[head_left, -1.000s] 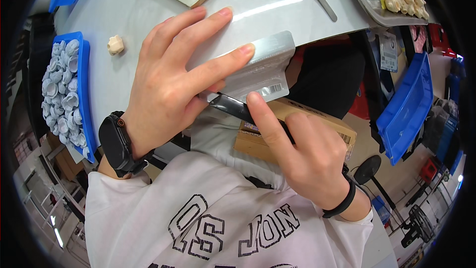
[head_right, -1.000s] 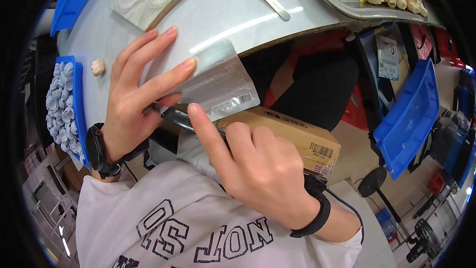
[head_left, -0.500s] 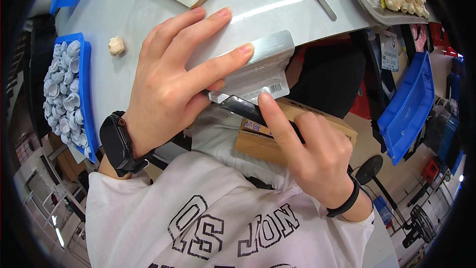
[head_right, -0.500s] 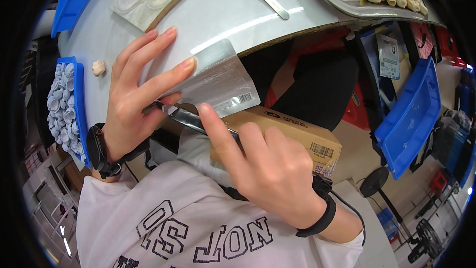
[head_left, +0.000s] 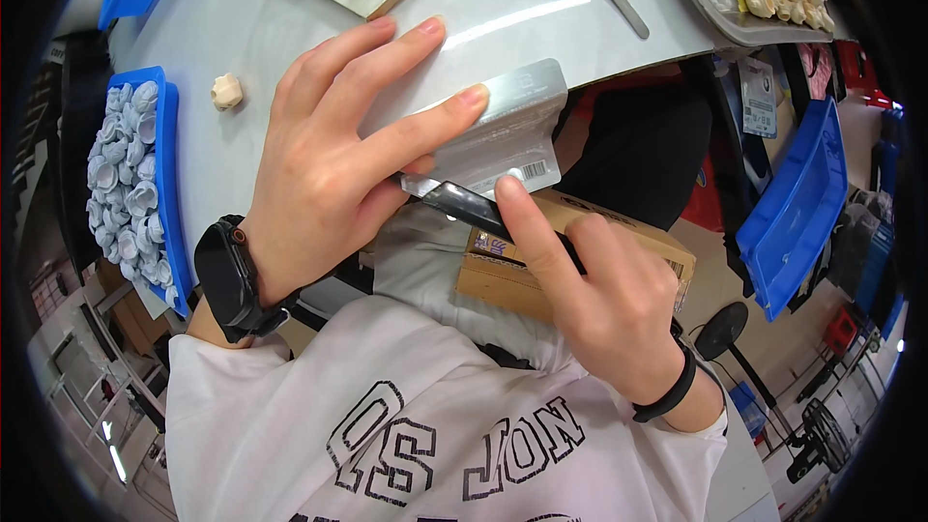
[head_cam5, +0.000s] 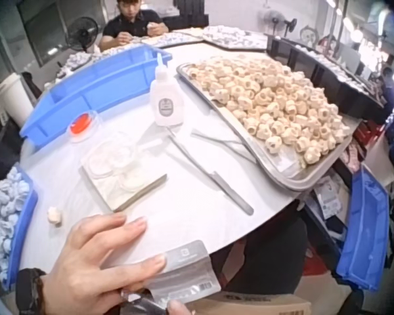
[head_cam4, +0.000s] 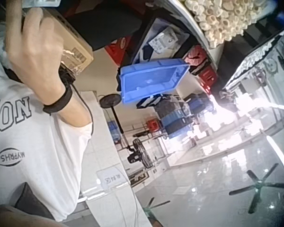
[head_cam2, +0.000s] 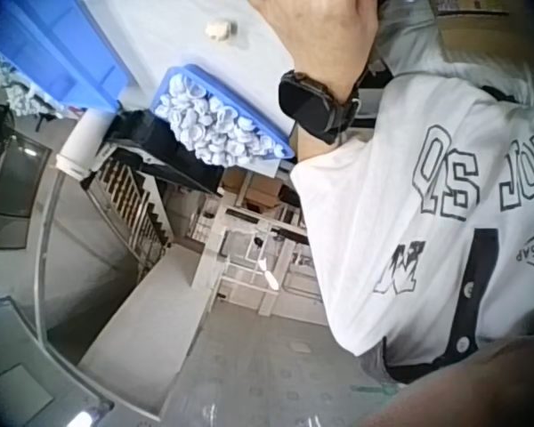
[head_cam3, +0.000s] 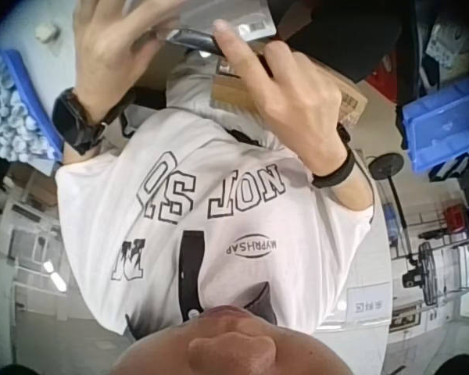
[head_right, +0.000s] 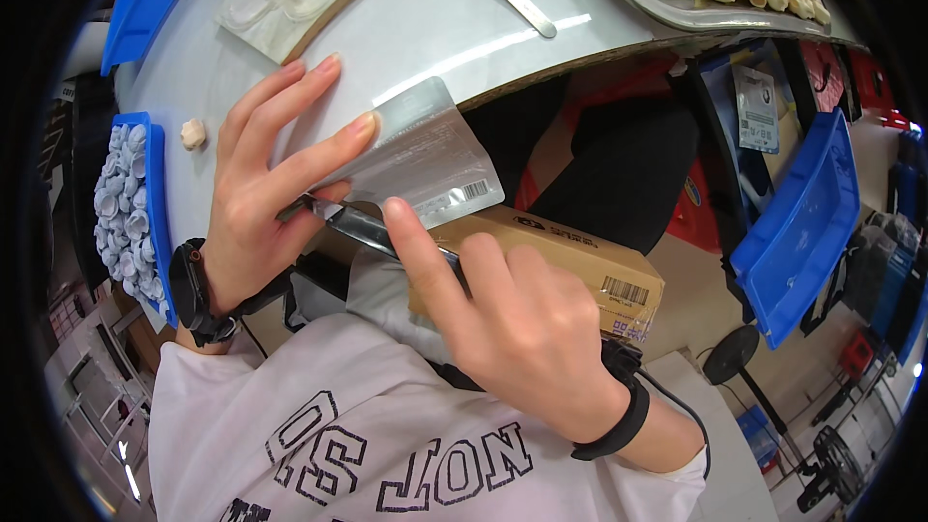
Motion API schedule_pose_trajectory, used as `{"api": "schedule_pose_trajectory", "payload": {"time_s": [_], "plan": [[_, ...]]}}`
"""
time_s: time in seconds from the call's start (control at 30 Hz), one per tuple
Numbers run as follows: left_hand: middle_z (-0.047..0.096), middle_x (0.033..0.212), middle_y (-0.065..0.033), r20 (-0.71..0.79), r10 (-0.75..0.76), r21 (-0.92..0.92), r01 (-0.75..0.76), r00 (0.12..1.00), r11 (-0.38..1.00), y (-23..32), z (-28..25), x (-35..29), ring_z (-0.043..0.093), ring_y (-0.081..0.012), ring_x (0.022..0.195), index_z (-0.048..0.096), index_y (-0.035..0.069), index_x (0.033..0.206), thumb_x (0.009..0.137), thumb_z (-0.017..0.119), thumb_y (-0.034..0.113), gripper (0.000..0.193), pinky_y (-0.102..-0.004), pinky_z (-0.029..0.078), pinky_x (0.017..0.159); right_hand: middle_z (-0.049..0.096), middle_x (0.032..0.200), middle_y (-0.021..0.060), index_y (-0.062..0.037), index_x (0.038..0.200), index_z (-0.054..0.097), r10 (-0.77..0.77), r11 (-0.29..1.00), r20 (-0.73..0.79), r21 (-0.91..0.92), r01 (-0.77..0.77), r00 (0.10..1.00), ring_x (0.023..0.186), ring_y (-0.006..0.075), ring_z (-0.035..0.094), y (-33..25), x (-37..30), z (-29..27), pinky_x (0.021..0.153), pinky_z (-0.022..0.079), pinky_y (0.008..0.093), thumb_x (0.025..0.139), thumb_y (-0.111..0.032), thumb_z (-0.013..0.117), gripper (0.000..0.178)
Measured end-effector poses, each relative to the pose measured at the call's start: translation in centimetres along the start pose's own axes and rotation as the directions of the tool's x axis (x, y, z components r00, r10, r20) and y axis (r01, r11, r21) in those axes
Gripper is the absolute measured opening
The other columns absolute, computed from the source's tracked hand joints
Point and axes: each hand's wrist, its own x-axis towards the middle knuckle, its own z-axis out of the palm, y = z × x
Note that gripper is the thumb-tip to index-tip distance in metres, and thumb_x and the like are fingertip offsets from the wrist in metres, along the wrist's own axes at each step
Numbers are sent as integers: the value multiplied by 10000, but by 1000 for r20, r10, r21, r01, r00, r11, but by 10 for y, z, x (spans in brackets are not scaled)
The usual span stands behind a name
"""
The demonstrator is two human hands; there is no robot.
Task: The person opens a cardboard box and removes a silver foil packet. They use a utility knife to carefully cut open the foil packet and then place the contents into a brown paper bag. The person then places the brown paper bag into a blue plastic bin.
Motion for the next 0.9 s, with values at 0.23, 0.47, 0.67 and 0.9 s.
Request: {"api": "schedule_pose_trajectory", "payload": {"time_s": [0.23, 0.47, 0.67, 0.9], "plan": [[493, 1311, -123, 11, -17, 5, 17, 1000, 1000, 2, -2, 0, 441, -337, 1193, 652, 156, 1120, 596, 697, -12, 552, -390, 363, 965, 354, 636, 5, -108, 1223, 596, -12, 1000, -18, -15, 11, 1000, 503, 111, 415, 4, -3, -1, 424, 359, 259, 630, -42, 611, 597], [491, 1313, -114, 8, -27, 5, 27, 1000, 1000, 2, -1, 0, 440, -325, 1198, 651, 163, 1120, 568, 697, -47, 592, -386, 363, 964, 380, 644, 3, -107, 1226, 593, -6, 1000, -4, -17, 6, 1000, 506, 112, 421, 5, -1, -1, 429, 369, 261, 627, -35, 618, 604], [492, 1314, -109, 12, -39, -1, 39, 999, 999, 3, -1, 0, 438, -320, 1202, 651, 164, 1120, 555, 694, -64, 611, -383, 360, 970, 405, 635, 2, -107, 1211, 602, -10, 1000, -20, -19, 9, 1000, 506, 115, 438, 4, 3, -1, 424, 379, 262, 628, -11, 611, 591], [488, 1317, -108, 23, -50, -2, 50, 998, 999, 4, -2, 0, 431, -322, 1206, 653, 162, 1116, 556, 691, -62, 604, -382, 354, 982, 415, 633, 8, -108, 1204, 607, 3, 999, -19, -34, -4, 1000, 504, 113, 441, 7, 2, -2, 422, 382, 257, 606, 1, 614, 609]]}}
